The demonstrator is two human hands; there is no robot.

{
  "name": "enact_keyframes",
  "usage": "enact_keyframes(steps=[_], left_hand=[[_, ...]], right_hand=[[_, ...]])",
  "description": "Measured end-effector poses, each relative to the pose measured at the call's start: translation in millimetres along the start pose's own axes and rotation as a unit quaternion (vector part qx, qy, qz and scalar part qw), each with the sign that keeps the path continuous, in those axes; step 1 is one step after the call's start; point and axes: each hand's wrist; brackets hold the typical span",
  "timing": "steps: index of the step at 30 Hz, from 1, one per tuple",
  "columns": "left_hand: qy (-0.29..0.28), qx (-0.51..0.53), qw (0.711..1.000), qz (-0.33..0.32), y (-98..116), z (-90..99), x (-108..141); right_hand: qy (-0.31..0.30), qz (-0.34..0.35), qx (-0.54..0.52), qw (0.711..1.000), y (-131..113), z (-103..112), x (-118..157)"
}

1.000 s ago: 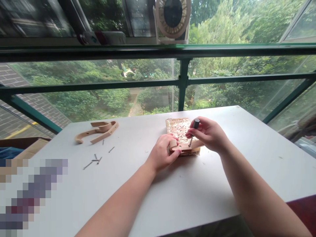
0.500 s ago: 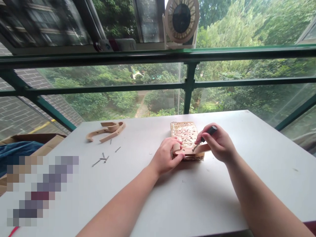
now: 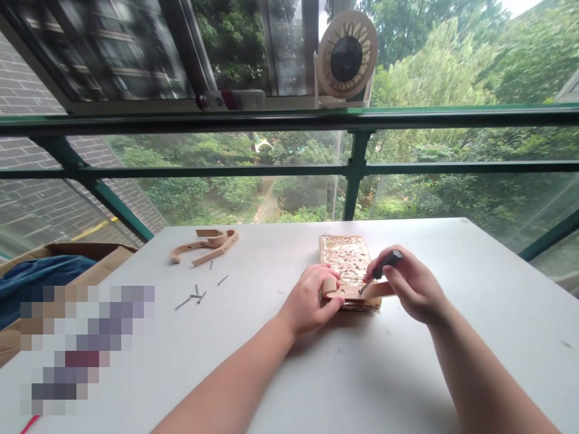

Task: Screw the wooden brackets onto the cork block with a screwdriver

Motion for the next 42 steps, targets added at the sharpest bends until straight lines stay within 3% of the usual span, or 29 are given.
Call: enact_keyframes(steps=[7, 14, 18, 24, 29, 42], left_hand=[[0.003, 0.006, 1.000, 0.000, 3, 0.8, -1], [-0.005, 0.005, 1.000, -0.003, 0, 0.3, -1], [-0.007, 0.006, 1.000, 0.005, -1, -0.1, 0], [-0.006, 0.007, 1.000, 0.009, 0, -0.2, 0], [-0.008, 0.008, 1.000, 0.008, -1, 0.4, 1], [-0.014, 0.014, 1.000, 0.014, -1, 1.4, 1]], right_hand=[[0.002, 0.006, 0.075, 0.997, -1, 1, -3], [0.023, 0.011, 0.083, 0.996, -1, -5, 3], [0.046, 0.035, 0.051, 0.997, 0, -5, 4], [0.028, 0.007, -0.056, 0.998, 5, -6, 2], [0.079, 0.051, -0.028, 0.995, 8, -9, 1], [0.046, 0.029, -0.057, 0.997, 9, -2, 8]])
Point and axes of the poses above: each hand's wrist, its own x-axis away from the middle knuckle, its own z-axis out of the back of the hand, y = z × x, and after that the axes turned 13 degrees about x, right-handed
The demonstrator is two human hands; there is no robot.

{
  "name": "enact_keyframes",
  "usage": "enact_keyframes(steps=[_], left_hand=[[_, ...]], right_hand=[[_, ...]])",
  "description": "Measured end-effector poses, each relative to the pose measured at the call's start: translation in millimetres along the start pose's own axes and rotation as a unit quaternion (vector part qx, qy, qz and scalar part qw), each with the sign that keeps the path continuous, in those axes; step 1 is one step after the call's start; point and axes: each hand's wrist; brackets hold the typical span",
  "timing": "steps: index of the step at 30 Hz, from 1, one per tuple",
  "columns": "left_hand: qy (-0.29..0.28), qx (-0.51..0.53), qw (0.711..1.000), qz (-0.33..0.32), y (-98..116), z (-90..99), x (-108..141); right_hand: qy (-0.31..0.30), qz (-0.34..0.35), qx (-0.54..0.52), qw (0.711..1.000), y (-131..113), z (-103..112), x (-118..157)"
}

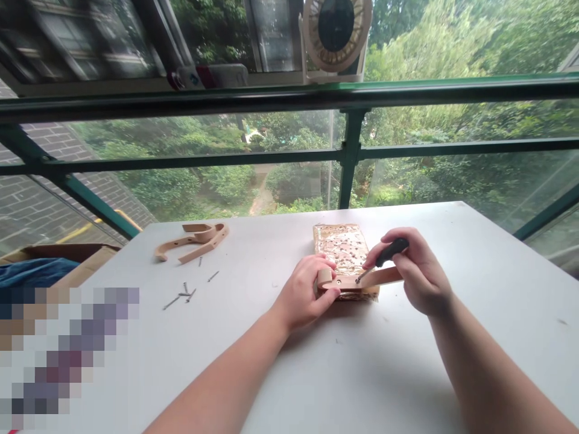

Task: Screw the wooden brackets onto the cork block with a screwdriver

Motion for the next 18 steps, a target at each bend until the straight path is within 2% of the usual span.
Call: enact_keyframes(steps=[11, 16, 18], left_hand=[[0.000, 0.017, 1.000, 0.010, -1.5, 0.8, 0.0], [0.002, 0.015, 1.000, 0.009, -0.6, 0.8, -0.9], [0.003, 0.012, 1.000, 0.004, -1.2, 0.4, -1.0]], right_hand=[[-0.015, 0.010, 0.002, 1.000, -1.7, -1.5, -4.4], [0.012, 0.025, 0.020, 0.999, -2.0, -4.5, -6.9], [0.032, 0.018, 0.057, 0.998, -2.4, -6.7, -7.1]])
Point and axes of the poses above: each hand's wrist, its own x-axis away from the middle knuckle, its own z-axis out of the back of the hand, y = z × x, and after that the axes turned 13 degrees about x, right-handed
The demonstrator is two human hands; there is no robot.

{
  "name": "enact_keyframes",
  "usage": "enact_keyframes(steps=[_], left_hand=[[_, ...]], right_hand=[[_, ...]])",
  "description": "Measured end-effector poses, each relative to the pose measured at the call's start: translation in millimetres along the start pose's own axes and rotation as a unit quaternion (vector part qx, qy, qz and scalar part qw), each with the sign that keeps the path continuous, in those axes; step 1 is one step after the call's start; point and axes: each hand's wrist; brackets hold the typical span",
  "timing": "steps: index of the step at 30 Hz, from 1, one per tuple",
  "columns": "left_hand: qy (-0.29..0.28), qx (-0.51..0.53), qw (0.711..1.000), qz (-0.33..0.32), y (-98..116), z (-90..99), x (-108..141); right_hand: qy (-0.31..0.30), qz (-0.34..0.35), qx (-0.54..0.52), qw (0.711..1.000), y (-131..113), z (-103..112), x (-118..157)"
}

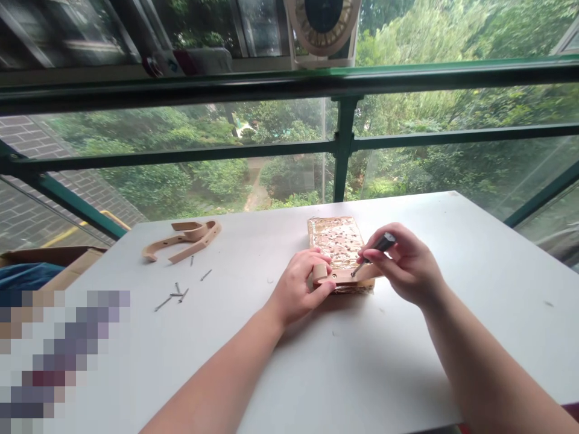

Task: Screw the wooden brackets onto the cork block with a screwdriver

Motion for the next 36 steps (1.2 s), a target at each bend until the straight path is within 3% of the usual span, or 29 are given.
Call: enact_keyframes(steps=[8, 14, 18, 28, 36], left_hand=[[0.004, -0.002, 1.000, -0.008, -5, -1.4, 0], [0.004, -0.010, 1.000, 0.004, -3, -0.2, 0], [0.000, -0.013, 1.000, 0.004, -2, -0.3, -1], [-0.001, -0.012, 1.000, 0.007, -1, -0.5, 0], [0.001, -0.011, 1.000, -0.001, -2, -1.7, 0]], right_hand=[[0.026, -0.025, 0.096, 0.995, -7, -4, 4], [0.031, -0.018, -0.028, 0.999, -5, -8, 2], [0.039, 0.023, -0.005, 0.999, 0, -6, 1], [-0.016, -0.003, 0.020, 1.000, -4, 6, 3], [-0.032, 0.033, 0.046, 0.998, 0, 9, -1]])
Point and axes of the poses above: each hand's wrist, its own x-axis away from the middle knuckle, its own z-axis out of the back of the hand, y = z × x, and after that the axes turned 13 degrees about x, right-handed
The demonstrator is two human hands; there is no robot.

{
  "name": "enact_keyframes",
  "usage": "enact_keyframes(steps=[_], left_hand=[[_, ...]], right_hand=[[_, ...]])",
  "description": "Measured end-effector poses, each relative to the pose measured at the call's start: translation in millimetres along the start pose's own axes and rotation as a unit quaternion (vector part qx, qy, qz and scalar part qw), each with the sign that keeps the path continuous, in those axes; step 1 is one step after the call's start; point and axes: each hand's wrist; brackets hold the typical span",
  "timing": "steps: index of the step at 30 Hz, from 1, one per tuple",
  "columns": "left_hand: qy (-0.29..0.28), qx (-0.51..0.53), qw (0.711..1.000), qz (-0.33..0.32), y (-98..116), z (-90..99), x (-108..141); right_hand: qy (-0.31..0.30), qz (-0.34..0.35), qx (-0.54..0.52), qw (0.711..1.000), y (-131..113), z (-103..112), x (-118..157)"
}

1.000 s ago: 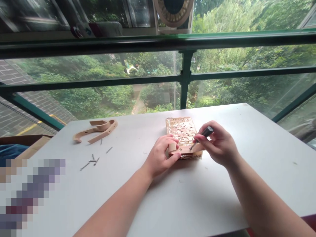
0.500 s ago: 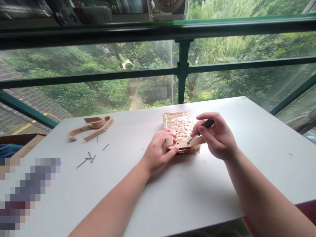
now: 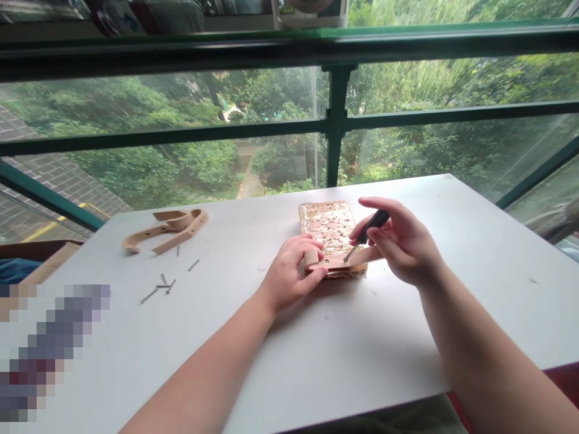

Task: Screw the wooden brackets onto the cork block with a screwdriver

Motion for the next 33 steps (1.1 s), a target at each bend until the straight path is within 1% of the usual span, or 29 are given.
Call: enact_keyframes(steps=[3, 5, 8, 12, 21, 23, 25, 28, 31, 33], left_hand=[[-0.002, 0.000, 1.000, 0.001, -1, -0.3, 0], [-0.004, 0.001, 1.000, 0.004, -1, -0.1, 0], [-0.004, 0.001, 1.000, 0.006, 0, 0.4, 0], [-0.007, 0.002, 1.000, 0.005, 0, 0.4, 0], [-0.003, 0.004, 1.000, 0.006, -1, 0.1, 0], [-0.004, 0.005, 1.000, 0.006, -1, 0.1, 0], [-0.002, 0.005, 1.000, 0.005, -1, 0.1, -1], [0.000, 0.005, 1.000, 0.005, -1, 0.0, -1], [0.000, 0.005, 1.000, 0.004, 0, 0.2, -1], [-0.001, 0.005, 1.000, 0.003, 0, 0.3, -1]], right_hand=[[0.014, 0.000, -0.015, 1.000, -1, -3, 1], [0.023, -0.013, -0.010, 1.000, -3, -4, 2], [0.027, -0.035, 0.023, 0.999, -8, -4, 2], [0.025, -0.037, 0.061, 0.997, -14, -5, 2], [0.093, -0.086, 0.092, 0.988, -6, -8, 2], [0.102, -0.093, 0.083, 0.987, -4, -9, 2], [0.107, -0.093, 0.044, 0.989, -3, -11, 1], [0.109, -0.071, -0.021, 0.991, -2, -14, 1], [0.095, -0.050, -0.027, 0.994, -1, -13, 1], [0.074, -0.047, -0.027, 0.996, -2, -11, 1]])
Point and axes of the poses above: each hand's wrist, its own x-axis away from the middle knuckle, its own z-axis out of the back of the hand, y = z × x, and after that the axes turned 13 degrees about x, right-handed
